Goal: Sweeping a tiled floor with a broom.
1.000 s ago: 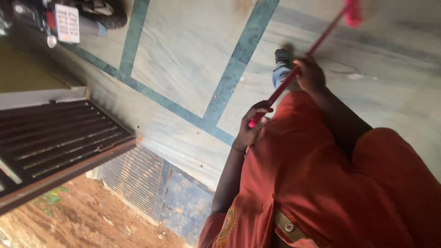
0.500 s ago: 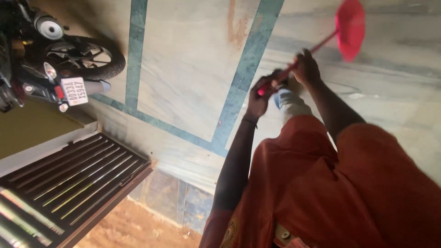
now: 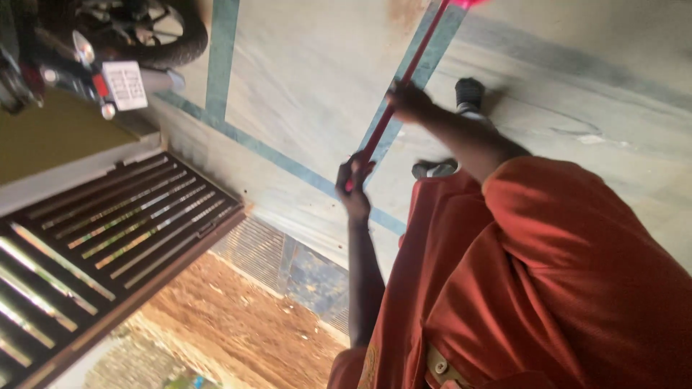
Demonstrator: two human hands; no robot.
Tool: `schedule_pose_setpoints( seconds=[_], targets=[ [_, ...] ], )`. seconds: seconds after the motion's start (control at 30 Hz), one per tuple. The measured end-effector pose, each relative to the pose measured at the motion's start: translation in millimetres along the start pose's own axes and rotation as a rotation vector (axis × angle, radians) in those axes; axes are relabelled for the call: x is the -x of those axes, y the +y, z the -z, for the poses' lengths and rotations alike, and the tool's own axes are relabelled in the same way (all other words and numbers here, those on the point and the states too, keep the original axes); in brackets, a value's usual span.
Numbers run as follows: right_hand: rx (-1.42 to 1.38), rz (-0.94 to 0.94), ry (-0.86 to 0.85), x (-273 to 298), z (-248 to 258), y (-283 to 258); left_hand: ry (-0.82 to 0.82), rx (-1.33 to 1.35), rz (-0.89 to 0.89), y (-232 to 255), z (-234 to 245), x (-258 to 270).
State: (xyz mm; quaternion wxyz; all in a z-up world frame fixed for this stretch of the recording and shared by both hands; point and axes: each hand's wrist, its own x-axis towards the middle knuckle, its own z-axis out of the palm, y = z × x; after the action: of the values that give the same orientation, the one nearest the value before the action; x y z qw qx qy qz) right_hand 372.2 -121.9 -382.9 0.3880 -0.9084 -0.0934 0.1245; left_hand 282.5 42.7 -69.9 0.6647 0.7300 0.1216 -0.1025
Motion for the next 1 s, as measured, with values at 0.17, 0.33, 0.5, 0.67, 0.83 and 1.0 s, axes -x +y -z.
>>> schedule_pose_setpoints(
  seconds=[0.17, 0.33, 0.5, 0.67, 0.83, 1.0],
  targets=[
    [-0.125, 0.017, -0.431, 58, -73, -177, 0.152, -0.098, 0.005, 37, 98, 123],
    [-0.234, 0.324, -0.544, 120, -115, -315, 0.319, -0.395, -0.053, 105, 146, 226],
    [-0.281, 0.579, -0.501, 154, -89, -382, 0.308, -0.756, -0.278, 158, 143, 284],
    [-0.139, 0.741, -0.317, 160, -7, -359, 0.274, -0.622, -0.367, 159, 146, 293],
    [0.062, 0.560, -0.044, 163, 81, -266, -0.027, -0.374, -0.379, 122, 128, 222],
    [-0.096, -0.095, 0.485, 159, 89, -114, -0.513, -0.162, -0.379, 66, 54, 104]
  ],
)
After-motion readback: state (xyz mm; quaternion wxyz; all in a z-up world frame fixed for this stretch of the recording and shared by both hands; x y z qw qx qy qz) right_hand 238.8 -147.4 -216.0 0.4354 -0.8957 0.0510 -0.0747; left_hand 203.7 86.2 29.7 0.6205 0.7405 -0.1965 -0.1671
